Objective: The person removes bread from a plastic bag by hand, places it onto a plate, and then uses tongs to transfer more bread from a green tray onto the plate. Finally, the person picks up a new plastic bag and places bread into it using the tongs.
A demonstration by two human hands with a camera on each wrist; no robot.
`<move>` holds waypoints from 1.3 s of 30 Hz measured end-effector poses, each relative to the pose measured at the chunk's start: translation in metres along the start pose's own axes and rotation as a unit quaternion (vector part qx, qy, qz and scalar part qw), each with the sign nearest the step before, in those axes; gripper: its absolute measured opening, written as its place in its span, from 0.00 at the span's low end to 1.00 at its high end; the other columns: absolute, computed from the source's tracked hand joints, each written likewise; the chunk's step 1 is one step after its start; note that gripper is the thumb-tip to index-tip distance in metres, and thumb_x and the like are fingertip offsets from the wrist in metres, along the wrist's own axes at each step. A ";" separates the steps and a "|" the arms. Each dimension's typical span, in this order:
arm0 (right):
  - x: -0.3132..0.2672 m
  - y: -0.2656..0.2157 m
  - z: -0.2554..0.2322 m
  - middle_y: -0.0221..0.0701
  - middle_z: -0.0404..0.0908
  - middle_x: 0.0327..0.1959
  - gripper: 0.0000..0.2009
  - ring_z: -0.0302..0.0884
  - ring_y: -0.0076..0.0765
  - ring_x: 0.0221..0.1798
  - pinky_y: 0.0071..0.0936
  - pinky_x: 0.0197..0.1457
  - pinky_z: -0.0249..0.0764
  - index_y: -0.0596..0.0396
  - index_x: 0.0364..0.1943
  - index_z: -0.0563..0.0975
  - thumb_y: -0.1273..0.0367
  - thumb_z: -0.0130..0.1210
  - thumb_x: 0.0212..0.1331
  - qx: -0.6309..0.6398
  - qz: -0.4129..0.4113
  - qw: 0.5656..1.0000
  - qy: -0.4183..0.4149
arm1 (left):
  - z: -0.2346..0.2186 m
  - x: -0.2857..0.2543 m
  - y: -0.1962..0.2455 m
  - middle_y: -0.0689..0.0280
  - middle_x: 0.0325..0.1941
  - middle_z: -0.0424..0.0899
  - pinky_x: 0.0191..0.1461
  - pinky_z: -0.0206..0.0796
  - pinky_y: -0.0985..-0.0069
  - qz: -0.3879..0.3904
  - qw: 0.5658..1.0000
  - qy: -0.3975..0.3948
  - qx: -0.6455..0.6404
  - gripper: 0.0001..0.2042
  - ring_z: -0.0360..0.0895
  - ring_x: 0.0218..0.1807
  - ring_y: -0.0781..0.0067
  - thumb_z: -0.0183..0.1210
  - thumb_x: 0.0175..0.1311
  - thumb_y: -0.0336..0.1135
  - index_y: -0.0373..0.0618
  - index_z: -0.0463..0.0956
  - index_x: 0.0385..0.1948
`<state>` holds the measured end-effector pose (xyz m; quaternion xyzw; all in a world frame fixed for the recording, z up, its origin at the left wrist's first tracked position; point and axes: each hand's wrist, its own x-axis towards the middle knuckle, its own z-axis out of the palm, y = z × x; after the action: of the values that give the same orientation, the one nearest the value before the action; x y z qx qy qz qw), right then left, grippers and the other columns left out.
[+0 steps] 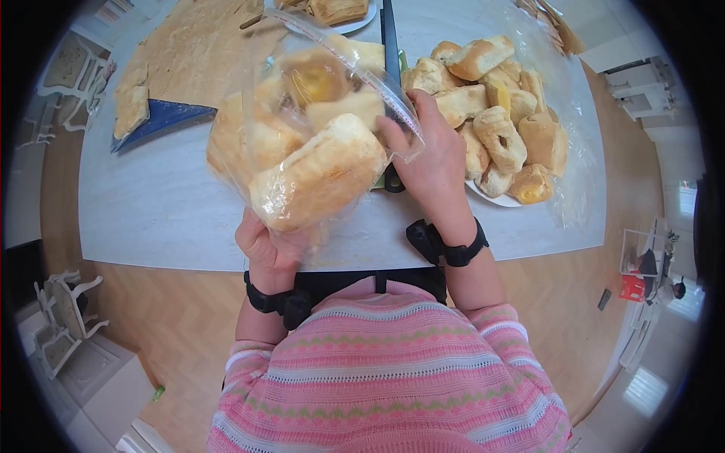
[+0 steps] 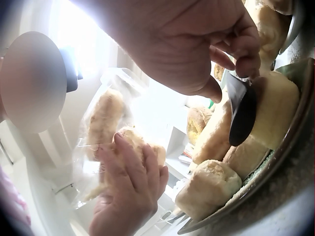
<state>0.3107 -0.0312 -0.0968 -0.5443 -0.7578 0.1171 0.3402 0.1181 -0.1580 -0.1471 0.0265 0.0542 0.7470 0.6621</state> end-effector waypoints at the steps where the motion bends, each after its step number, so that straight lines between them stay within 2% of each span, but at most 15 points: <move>1: -0.001 -0.001 -0.002 0.46 0.81 0.35 0.22 0.81 0.53 0.35 0.42 0.35 0.77 0.60 0.50 0.73 0.63 0.62 0.54 -0.016 -0.002 1.000 0.005 | -0.002 0.000 0.000 0.49 0.62 0.72 0.68 0.64 0.56 0.000 1.000 0.001 0.000 0.27 0.72 0.63 0.52 0.56 0.60 0.31 0.31 0.62 0.62; 3: -0.002 -0.003 -0.007 0.46 0.81 0.36 0.21 0.80 0.54 0.35 0.42 0.35 0.76 0.60 0.49 0.73 0.63 0.62 0.54 -0.030 -0.005 0.999 0.010 | -0.007 0.000 0.001 0.49 0.62 0.72 0.67 0.64 0.56 -0.006 1.000 -0.011 -0.001 0.27 0.71 0.63 0.52 0.56 0.60 0.32 0.30 0.62 0.62; 6: -0.006 -0.004 -0.019 0.41 0.81 0.38 0.22 0.81 0.42 0.32 0.32 0.32 0.76 0.61 0.52 0.72 0.63 0.61 0.57 -0.014 -0.037 0.998 0.047 | -0.001 0.002 0.000 0.49 0.62 0.72 0.67 0.65 0.56 -0.006 1.000 0.009 0.005 0.27 0.71 0.64 0.52 0.56 0.60 0.31 0.30 0.62 0.61; 8: -0.010 -0.006 -0.028 0.34 0.81 0.39 0.22 0.79 0.28 0.31 0.20 0.28 0.72 0.62 0.55 0.72 0.61 0.59 0.62 0.327 0.067 0.942 -0.037 | 0.000 0.003 -0.001 0.49 0.62 0.72 0.67 0.65 0.56 -0.003 1.000 0.010 0.005 0.28 0.71 0.64 0.52 0.56 0.59 0.31 0.30 0.61 0.62; 9: -0.011 -0.010 -0.035 0.34 0.81 0.39 0.22 0.79 0.28 0.31 0.20 0.28 0.72 0.62 0.55 0.72 0.61 0.59 0.62 0.330 0.064 0.941 -0.042 | 0.002 0.004 -0.002 0.49 0.63 0.71 0.67 0.65 0.56 -0.007 1.000 0.009 0.003 0.29 0.71 0.64 0.52 0.57 0.59 0.30 0.30 0.60 0.63; 11: -0.008 -0.026 -0.055 0.30 0.80 0.40 0.21 0.76 0.18 0.32 0.13 0.26 0.68 0.62 0.56 0.74 0.61 0.56 0.65 0.615 0.152 0.756 -0.165 | 0.008 0.006 -0.003 0.49 0.64 0.70 0.67 0.65 0.57 0.005 1.000 0.012 0.028 0.31 0.71 0.64 0.53 0.58 0.58 0.29 0.31 0.59 0.64; 13: -0.007 -0.037 -0.058 0.29 0.81 0.37 0.20 0.76 0.19 0.30 0.14 0.26 0.67 0.62 0.54 0.76 0.61 0.56 0.66 0.618 0.153 0.755 -0.158 | 0.010 0.007 -0.004 0.50 0.64 0.70 0.67 0.65 0.57 0.014 0.998 0.015 0.051 0.32 0.71 0.64 0.53 0.59 0.57 0.29 0.32 0.57 0.65; 15: -0.004 -0.044 -0.064 0.27 0.80 0.32 0.16 0.74 0.17 0.27 0.13 0.26 0.67 0.62 0.50 0.78 0.64 0.55 0.66 0.514 0.165 0.819 -0.197 | 0.011 0.009 -0.004 0.50 0.65 0.68 0.67 0.65 0.58 0.018 0.994 -0.010 0.106 0.36 0.71 0.64 0.53 0.61 0.56 0.27 0.34 0.54 0.67; 16: -0.004 -0.045 -0.063 0.27 0.80 0.32 0.16 0.74 0.17 0.27 0.13 0.26 0.67 0.62 0.50 0.78 0.64 0.55 0.66 0.514 0.163 0.818 -0.200 | 0.011 0.009 -0.004 0.50 0.65 0.68 0.67 0.65 0.58 0.022 0.994 -0.010 0.105 0.36 0.71 0.64 0.53 0.61 0.56 0.27 0.34 0.54 0.67; 22: 0.002 -0.052 -0.053 0.26 0.78 0.29 0.06 0.71 0.14 0.25 0.13 0.26 0.65 0.62 0.41 0.81 0.75 0.54 0.65 0.375 -0.041 0.924 -0.065 | 0.024 0.013 0.006 0.50 0.66 0.67 0.69 0.62 0.56 0.061 0.969 -0.093 0.220 0.36 0.68 0.66 0.53 0.60 0.58 0.28 0.35 0.52 0.68; 25: 0.004 -0.063 -0.055 0.26 0.78 0.29 0.06 0.71 0.15 0.25 0.13 0.26 0.65 0.62 0.40 0.81 0.75 0.53 0.65 0.388 -0.064 0.916 -0.077 | 0.024 0.011 0.010 0.50 0.66 0.66 0.71 0.59 0.54 0.053 0.987 -0.071 0.133 0.34 0.65 0.68 0.52 0.57 0.61 0.29 0.36 0.51 0.68; 27: 0.003 -0.067 -0.050 0.26 0.78 0.29 0.06 0.71 0.15 0.25 0.14 0.26 0.65 0.63 0.40 0.81 0.75 0.53 0.65 0.402 -0.037 0.911 -0.085 | 0.028 0.008 0.010 0.53 0.70 0.63 0.74 0.51 0.52 0.031 0.978 0.037 0.203 0.32 0.61 0.71 0.51 0.54 0.63 0.37 0.37 0.54 0.68; 31: 0.002 -0.075 -0.049 0.27 0.78 0.29 0.06 0.71 0.15 0.25 0.14 0.26 0.65 0.64 0.40 0.80 0.75 0.53 0.65 0.482 -0.017 0.872 -0.079 | 0.024 0.006 0.008 0.54 0.71 0.62 0.75 0.50 0.52 0.043 0.983 0.006 0.176 0.31 0.59 0.72 0.52 0.53 0.64 0.39 0.38 0.55 0.68; 33: 0.006 -0.078 -0.050 0.27 0.78 0.29 0.06 0.71 0.15 0.24 0.13 0.26 0.65 0.64 0.40 0.80 0.76 0.53 0.65 0.461 -0.036 0.884 -0.070 | 0.024 0.008 0.010 0.55 0.68 0.65 0.73 0.56 0.55 0.063 0.993 -0.054 0.080 0.33 0.63 0.70 0.54 0.56 0.62 0.30 0.41 0.52 0.69; 39: 0.005 -0.097 -0.061 0.28 0.79 0.30 0.06 0.70 0.15 0.26 0.13 0.29 0.66 0.64 0.39 0.80 0.75 0.53 0.65 0.454 -0.117 0.877 -0.101 | 0.019 0.003 0.036 0.58 0.66 0.67 0.71 0.59 0.59 0.104 0.983 -0.032 0.151 0.37 0.65 0.68 0.58 0.64 0.55 0.28 0.43 0.54 0.68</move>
<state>0.2766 -0.0757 0.0039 -0.2227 -0.7095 0.4625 0.4827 0.0840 -0.1583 -0.1244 0.1551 0.1422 0.7937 0.5707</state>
